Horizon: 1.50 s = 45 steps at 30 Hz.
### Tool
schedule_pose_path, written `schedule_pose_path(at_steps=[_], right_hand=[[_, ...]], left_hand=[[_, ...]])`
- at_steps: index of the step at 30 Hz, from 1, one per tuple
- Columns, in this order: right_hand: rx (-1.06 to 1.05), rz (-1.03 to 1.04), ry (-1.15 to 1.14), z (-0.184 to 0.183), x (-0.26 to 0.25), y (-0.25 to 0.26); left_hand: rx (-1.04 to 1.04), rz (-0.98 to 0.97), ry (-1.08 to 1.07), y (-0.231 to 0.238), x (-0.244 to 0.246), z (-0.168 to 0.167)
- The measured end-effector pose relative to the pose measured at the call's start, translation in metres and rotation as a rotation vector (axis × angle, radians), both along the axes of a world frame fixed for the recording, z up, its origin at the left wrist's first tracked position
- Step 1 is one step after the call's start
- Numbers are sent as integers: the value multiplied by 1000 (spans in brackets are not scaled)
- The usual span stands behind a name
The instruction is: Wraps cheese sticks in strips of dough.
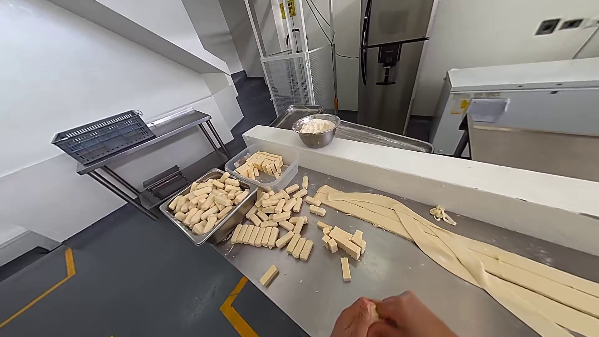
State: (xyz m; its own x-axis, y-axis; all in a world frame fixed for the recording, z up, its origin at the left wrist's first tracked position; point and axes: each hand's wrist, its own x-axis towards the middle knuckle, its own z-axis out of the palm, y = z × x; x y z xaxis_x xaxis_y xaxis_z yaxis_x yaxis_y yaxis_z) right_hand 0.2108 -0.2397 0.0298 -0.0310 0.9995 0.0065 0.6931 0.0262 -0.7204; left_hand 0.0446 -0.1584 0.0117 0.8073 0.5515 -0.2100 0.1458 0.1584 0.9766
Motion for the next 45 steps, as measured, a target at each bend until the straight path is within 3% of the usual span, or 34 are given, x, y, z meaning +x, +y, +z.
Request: schedule_pose_path(at_steps=[3, 6, 8, 11, 14, 18, 22, 26, 32, 36, 40, 43, 45], right_hand=[[-30, 159, -102, 6, -29, 2], [223, 353, 114, 7, -17, 3], [247, 264, 98, 2, -9, 3], [337, 76, 4, -29, -6, 17], [587, 43, 11, -56, -13, 24], [775, 57, -171, -72, -12, 27], [739, 65, -120, -66, -21, 21], [760, 69, -1, -71, -16, 14], [820, -9, 25, -94, -15, 2], [491, -313, 207, -100, -6, -34], [211, -598, -175, -111, 50, -83], [134, -470, -521, -133, 75, -95], [233, -427, -659, -149, 86, -62]], left_hand=[[-195, 152, 63, 0, 17, -33], [-447, 315, -13, 16, 14, -38], [-557, 389, -25, 26, 8, -35], [-635, 332, -88, 22, 7, -25], [-679, 344, -169, 10, 15, -18], [-618, 287, -154, 11, 14, -21], [-637, 285, -165, 15, 16, -19], [-798, 70, -306, 15, 19, -26], [-760, 140, -208, -4, 35, -35], [-721, -57, -120, 0, 44, -61], [-455, -101, 70, 13, 35, -64], [-364, -120, 97, 17, 26, -66], [-351, -129, 98, 16, 30, -68]])
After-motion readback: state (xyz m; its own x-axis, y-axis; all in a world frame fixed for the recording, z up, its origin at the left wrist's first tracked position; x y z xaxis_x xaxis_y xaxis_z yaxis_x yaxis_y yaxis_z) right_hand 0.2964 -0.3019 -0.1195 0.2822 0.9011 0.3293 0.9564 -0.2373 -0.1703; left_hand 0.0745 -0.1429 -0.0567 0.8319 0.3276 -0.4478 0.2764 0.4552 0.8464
